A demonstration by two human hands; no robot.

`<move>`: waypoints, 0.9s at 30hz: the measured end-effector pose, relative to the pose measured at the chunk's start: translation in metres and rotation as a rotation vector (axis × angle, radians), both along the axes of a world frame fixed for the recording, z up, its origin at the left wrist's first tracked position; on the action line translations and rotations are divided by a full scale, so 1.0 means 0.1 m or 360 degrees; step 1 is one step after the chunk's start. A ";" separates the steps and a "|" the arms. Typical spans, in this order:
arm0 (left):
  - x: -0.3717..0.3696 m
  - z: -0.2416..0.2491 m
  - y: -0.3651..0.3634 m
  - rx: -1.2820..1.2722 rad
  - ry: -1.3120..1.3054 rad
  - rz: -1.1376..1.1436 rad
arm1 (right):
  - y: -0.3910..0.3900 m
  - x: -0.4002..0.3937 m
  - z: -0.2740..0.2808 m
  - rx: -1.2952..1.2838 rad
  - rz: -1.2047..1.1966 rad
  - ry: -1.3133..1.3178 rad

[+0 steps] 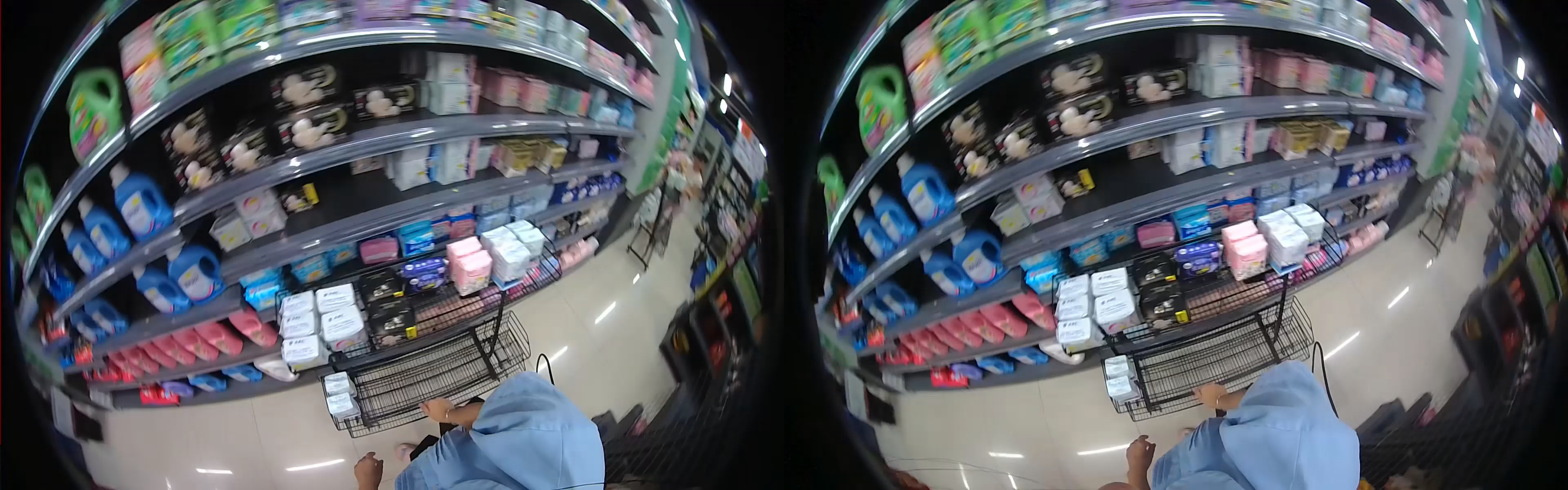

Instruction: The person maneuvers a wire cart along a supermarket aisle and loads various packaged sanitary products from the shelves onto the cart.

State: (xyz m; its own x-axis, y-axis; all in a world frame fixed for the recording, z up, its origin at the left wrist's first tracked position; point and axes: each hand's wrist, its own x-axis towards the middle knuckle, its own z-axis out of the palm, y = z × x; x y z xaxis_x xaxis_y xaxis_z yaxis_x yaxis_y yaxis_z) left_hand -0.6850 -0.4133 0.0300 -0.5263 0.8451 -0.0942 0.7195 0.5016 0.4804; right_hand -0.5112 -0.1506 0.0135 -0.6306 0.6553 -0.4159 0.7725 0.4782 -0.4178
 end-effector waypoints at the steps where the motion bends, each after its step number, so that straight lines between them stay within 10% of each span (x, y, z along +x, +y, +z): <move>1: -0.03 0.00 0.05 0.0016 0.0010 -0.0071 | 0.08 0.05 -0.07 -0.0046 -0.0089 0.0037; 9: 0.67 0.77 1.46 -0.0097 -0.0182 -0.0237 | 0.58 0.59 -0.28 -0.0288 0.0332 0.0177; 15: 1.59 0.45 2.55 0.0327 -0.0159 -0.0428 | 1.27 1.30 -0.44 -0.0553 0.0661 0.0318; 20: 2.44 0.49 3.12 0.0343 -0.0129 0.0102 | 1.96 1.79 0.26 -0.0754 0.0308 0.0333; 27: 2.71 0.94 3.56 0.0116 -0.0184 0.0241 | 3.11 2.11 2.22 -0.0947 0.0977 0.0589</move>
State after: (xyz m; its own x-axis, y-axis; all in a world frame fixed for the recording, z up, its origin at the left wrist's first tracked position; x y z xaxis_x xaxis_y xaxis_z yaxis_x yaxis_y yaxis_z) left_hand -0.4139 -0.0575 0.1239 -0.6372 0.7638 -0.1027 0.5763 0.5607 0.5945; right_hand -0.2998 0.1600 0.2354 -0.9556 -0.0934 -0.2794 0.2238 0.3869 -0.8946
